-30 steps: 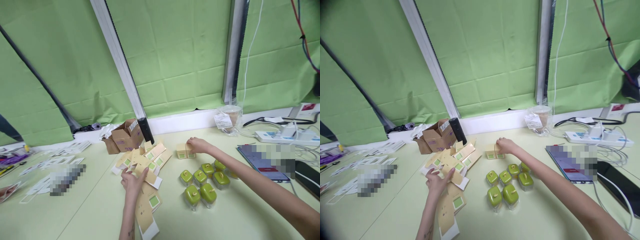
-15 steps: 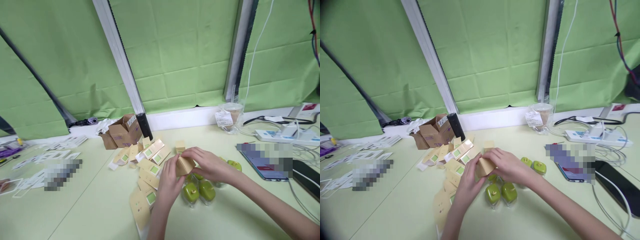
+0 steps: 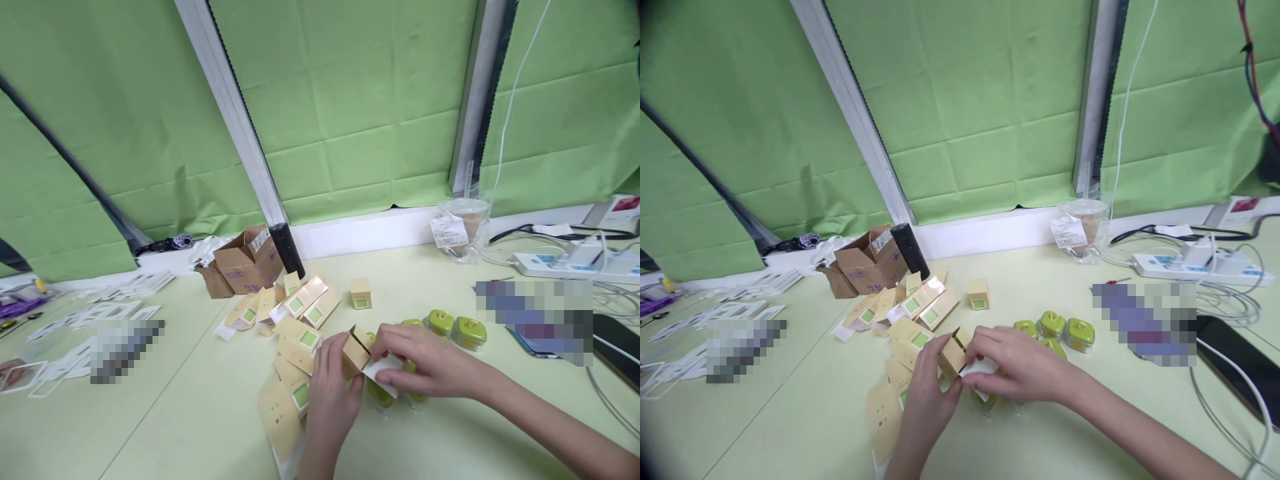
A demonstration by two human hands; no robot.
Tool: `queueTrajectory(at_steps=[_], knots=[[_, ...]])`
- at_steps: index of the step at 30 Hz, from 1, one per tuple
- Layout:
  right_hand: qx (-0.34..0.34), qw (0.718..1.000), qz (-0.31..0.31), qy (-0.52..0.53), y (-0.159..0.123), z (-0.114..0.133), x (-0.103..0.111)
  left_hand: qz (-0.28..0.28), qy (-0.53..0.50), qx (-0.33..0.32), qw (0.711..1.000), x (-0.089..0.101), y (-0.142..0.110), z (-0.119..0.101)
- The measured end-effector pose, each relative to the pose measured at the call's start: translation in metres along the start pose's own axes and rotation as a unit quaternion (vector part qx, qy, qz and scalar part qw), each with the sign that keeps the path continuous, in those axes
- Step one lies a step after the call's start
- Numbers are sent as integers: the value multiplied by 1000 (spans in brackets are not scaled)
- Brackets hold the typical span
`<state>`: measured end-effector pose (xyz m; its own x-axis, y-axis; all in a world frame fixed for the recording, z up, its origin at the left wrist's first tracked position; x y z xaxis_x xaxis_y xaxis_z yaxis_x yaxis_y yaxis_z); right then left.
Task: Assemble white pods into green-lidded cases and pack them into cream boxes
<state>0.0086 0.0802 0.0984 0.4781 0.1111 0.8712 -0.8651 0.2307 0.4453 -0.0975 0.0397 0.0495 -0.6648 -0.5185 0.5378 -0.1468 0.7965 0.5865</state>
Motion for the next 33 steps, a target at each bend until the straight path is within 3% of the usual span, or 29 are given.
queueTrajectory(at_steps=[4, 7, 10, 13, 17, 19, 24, 28, 31, 33], knots=[[-70, 996, 52, -15, 1, -7, -5, 12, 3, -89, 996, -5, -3, -12], [-77, 992, 62, -74, 1, -10, -8, 2, -27, -127, 992, -4, -4, -22], [-62, 992, 82, -70, 0, -7, -13, 29, -20, -83, 996, -10, -3, -18], [-51, 996, 71, 0, 1, -1, -11, 65, 9, -27, 997, -17, -3, -8], [-47, 997, 18, 65, 5, 6, -2, 17, -10, -95, 995, -7, -3, -16], [-57, 996, 21, 63, 6, 7, -7, -12, -26, -139, 990, -1, -3, -22], [-118, 992, 2, -34, 3, -6, -21, -30, 25, -164, 986, 8, 0, -26], [-183, 982, 23, -37, -2, -36, -31, 11, 89, -187, 978, -2, 8, -37], [-226, 972, -29, 51, -4, -66, -22, 79, 100, -208, 970, -19, 28, -44], [-239, 963, -65, 104, -5, -86, -17, 156, 106, -187, 964, -34, 50, -40]])
Point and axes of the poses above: each hand's wrist, its own y-axis towards the middle knuckle, its own x-axis out of the back of the hand, z = x × y, the point moved 10 cm from there along y, towards the middle knuckle, and after that the axes turned 11 degrees about -y, right-handed, at the moved point
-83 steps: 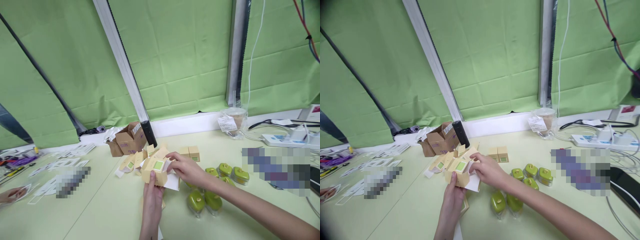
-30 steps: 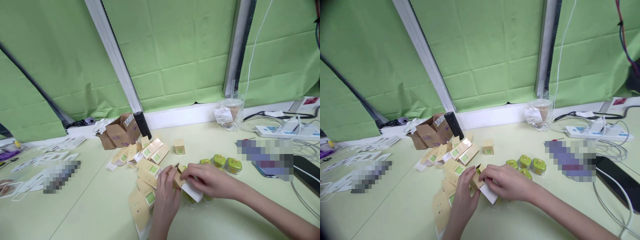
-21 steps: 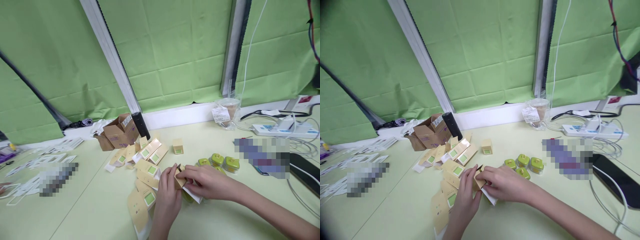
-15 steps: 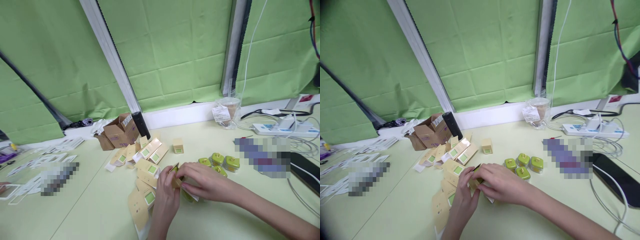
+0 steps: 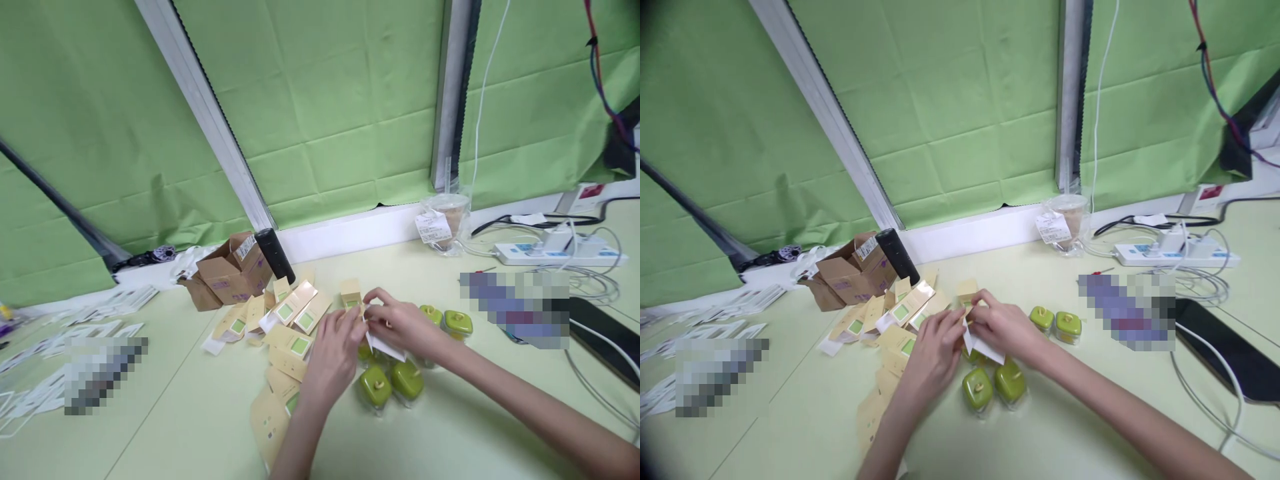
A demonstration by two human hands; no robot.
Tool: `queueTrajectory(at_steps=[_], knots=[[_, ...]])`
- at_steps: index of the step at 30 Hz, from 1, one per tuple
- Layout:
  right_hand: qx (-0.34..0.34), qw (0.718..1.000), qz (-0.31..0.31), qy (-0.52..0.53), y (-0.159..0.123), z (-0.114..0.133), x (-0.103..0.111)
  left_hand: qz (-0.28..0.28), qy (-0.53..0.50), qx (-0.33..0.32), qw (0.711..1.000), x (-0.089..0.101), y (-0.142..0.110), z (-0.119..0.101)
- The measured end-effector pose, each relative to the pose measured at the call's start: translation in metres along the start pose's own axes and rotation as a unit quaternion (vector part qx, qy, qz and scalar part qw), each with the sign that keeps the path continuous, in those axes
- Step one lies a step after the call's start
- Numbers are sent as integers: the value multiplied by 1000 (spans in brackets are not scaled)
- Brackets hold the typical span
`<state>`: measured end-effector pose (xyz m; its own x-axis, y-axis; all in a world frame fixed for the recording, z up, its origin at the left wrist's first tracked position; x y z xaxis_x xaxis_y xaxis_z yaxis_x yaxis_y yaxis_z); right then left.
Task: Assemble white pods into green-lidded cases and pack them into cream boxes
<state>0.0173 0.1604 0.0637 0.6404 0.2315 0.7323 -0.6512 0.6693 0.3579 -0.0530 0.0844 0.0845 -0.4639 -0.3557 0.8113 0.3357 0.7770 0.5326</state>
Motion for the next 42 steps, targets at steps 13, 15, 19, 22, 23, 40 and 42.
queueTrajectory(at_steps=[13, 15, 19, 22, 23, 40, 42], knots=[[-103, 988, -62, 95, 15, -79, 2, 40, -98, 235, 966, 15, 7, 88], [-93, 993, -56, 46, 14, -79, 1, -12, -141, 284, 948, 23, -5, 103], [-41, 997, -20, -65, 10, -70, -11, -155, -288, 344, 880, 33, -24, 115], [-1, 992, -1, -126, 7, -56, -14, -244, -412, 363, 799, 27, -34, 107], [13, 990, -1, -140, 6, -50, -13, -266, -455, 374, 764, 20, -38, 103], [446, 802, -190, -349, -54, 85, 7, -371, -706, 414, 438, -38, -51, 46], [445, 795, -191, -365, -56, 86, 6, -377, -710, 416, 426, -38, -51, 44]])
Point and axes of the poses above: each hand's wrist, its own y-axis towards the middle knuckle, its own x-axis out of the back of the hand, z = x × y, the point moved 10 cm from there along y, towards the middle knuckle, and after that the axes turned 11 degrees about -y, right-handed, at the moved point
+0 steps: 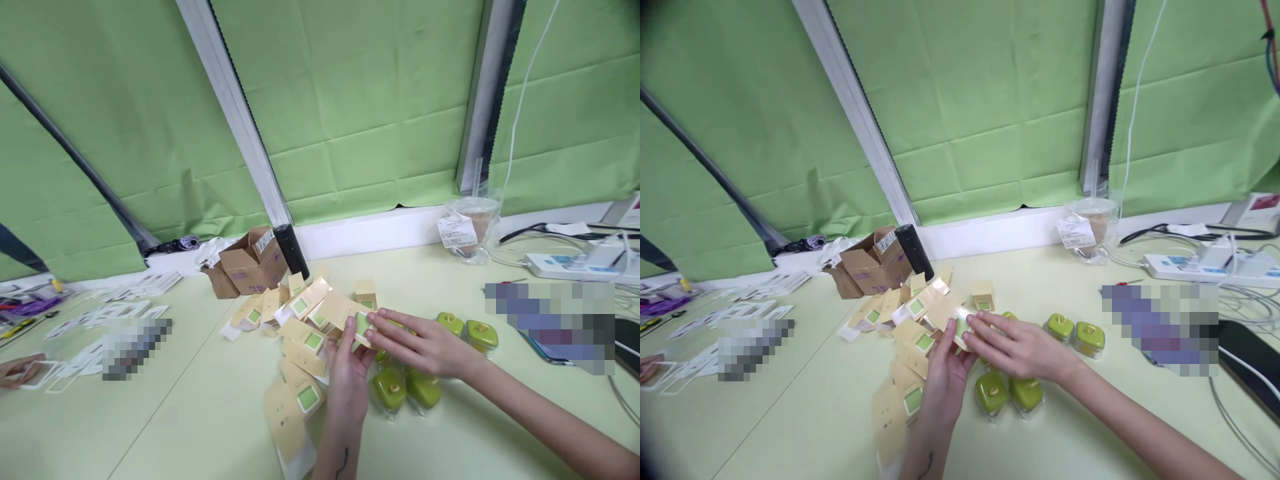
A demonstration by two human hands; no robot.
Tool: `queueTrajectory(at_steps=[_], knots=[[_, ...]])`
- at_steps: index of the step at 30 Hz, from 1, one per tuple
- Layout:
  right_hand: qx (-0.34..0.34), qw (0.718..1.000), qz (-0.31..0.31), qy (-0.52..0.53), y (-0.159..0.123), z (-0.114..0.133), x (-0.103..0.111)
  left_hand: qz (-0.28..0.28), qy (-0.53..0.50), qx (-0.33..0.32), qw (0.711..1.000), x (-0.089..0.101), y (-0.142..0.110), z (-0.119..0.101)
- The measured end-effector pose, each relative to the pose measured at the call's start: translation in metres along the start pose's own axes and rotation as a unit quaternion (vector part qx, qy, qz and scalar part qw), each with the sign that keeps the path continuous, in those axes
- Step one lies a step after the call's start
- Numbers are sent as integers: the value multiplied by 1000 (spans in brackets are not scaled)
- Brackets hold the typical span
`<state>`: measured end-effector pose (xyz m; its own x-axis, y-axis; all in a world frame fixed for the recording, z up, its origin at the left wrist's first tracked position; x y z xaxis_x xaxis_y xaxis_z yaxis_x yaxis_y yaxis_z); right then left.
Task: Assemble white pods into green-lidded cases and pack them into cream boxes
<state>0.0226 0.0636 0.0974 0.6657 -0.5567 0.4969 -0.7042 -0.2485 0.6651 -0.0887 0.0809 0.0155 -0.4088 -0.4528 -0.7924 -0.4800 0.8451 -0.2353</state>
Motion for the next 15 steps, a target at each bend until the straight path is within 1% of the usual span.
queueTrajectory(at_steps=[2, 5, 6, 7, 9, 11, 13, 15], knots=[[-3, 1000, -12, -13, -1, 1, 3, -12, -15, 8, 1000, 3, -1, 1], [-41, 997, -65, -27, -3, -6, 15, -30, -49, 55, 997, 11, 1, 5], [-48, 996, -73, -24, -3, -7, 17, -32, -55, 66, 996, 13, 2, 3], [-48, 996, -67, -16, -1, -7, 16, -31, -49, 61, 996, 14, 4, -2], [-31, 999, -17, 20, 3, -3, 9, -28, -2, 11, 1000, 17, 10, -21], [-46, 994, 39, 86, 7, -3, -1, -32, 65, -64, 995, 18, 16, -45], [-99, 976, 88, 174, 8, -12, -14, -42, 119, -128, 984, 20, 21, -66], [-178, 947, 130, 232, 6, -30, -35, -53, 170, -184, 967, 21, 26, -86]])
Point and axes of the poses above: each hand's wrist, its own y-axis towards the middle knuckle, its own x-axis out of the back of the hand, z = x × y, the point moved 10 cm from there along y, towards the middle knuckle, and after that the axes turned 11 degrees about -y, right-handed, at the moved point
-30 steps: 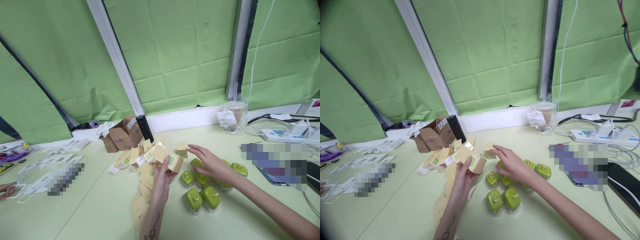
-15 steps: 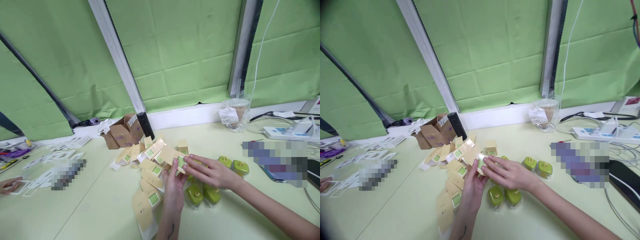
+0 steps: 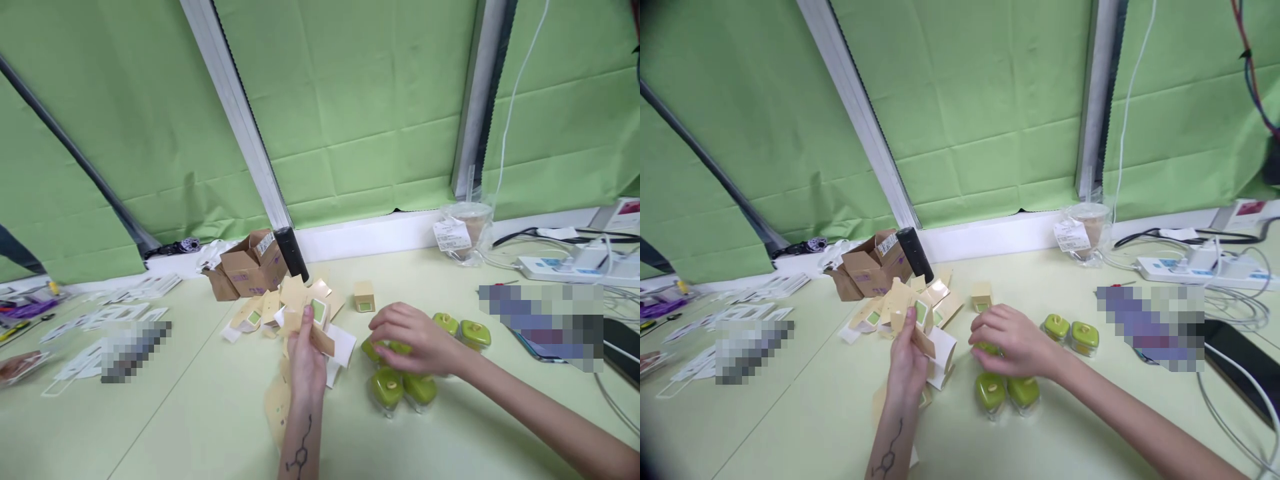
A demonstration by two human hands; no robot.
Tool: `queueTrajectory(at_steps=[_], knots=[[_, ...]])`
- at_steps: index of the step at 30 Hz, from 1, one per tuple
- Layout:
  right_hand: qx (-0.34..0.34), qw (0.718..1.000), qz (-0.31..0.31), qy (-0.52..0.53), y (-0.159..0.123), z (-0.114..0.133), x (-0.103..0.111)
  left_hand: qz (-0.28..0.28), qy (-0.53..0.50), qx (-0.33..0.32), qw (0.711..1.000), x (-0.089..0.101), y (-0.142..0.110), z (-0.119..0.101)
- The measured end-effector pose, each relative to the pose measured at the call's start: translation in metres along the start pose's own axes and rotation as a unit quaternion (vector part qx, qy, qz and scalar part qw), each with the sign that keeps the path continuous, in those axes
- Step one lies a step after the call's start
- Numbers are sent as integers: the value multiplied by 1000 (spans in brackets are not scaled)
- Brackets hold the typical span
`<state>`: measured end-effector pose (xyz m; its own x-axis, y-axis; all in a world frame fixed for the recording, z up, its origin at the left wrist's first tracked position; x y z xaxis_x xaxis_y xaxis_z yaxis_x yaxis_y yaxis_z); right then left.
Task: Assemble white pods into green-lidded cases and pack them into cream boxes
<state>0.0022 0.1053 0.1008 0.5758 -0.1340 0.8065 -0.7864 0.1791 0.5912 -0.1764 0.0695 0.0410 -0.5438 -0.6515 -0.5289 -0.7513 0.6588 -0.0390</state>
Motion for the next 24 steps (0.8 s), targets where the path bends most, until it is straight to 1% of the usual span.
queueTrajectory(at_steps=[2, 3, 5, 7, 9, 10, 12, 13, 15, 17, 18, 20, 22, 23, 24], knots=[[-83, 996, 29, 3, 12, -33, -13, -6, 68, -50, 996, 5, 14, -13], [-109, 993, 36, -10, 19, -50, -19, -6, 110, -69, 992, 6, 22, -17], [-143, 987, 68, -34, 33, -81, -38, 6, 206, -83, 975, 8, 39, -21], [-155, 979, 121, -48, 46, -104, -63, 31, 297, -90, 950, 6, 54, -23], [-156, 971, 172, -52, 55, -117, -88, 44, 373, -115, 920, 5, 65, -27], [-155, 968, 192, -51, 57, -120, -97, 42, 403, -134, 904, 4, 67, -32], [-153, 964, 213, -49, 58, -121, -108, 29, 449, -179, 875, 2, 66, -43], [-151, 964, 215, -47, 58, -121, -108, 24, 465, -201, 862, 0, 63, -48], [-142, 967, 206, -40, 55, -115, -99, 35, 484, -232, 843, -9, 51, -52], [-125, 974, 189, -29, 50, -105, -79, 86, 491, -255, 828, -28, 34, -45], [-115, 977, 178, -21, 47, -97, -67, 128, 490, -266, 820, -41, 23, -39], [-98, 983, 153, -6, 40, -79, -41, 232, 467, -275, 808, -68, 0, -21], [-86, 988, 130, 6, 32, -61, -19, 328, 421, -246, 809, -89, -21, -3], [-83, 989, 120, 8, 27, -52, -10, 359, 397, -223, 815, -94, -29, 4], [-83, 990, 112, 6, 22, -45, -3, 377, 380, -202, 821, -97, -34, 9]])
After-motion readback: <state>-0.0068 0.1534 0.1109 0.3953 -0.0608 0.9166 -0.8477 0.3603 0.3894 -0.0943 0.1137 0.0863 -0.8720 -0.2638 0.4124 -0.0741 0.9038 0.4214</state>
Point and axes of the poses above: each hand's wrist, its own y-axis towards the middle knuckle, its own x-axis out of the back of the hand, z = x × y, the point moved 10 cm from there along y, towards the middle knuckle, and after that the axes turned 11 degrees about -y, right-handed, at the moved point
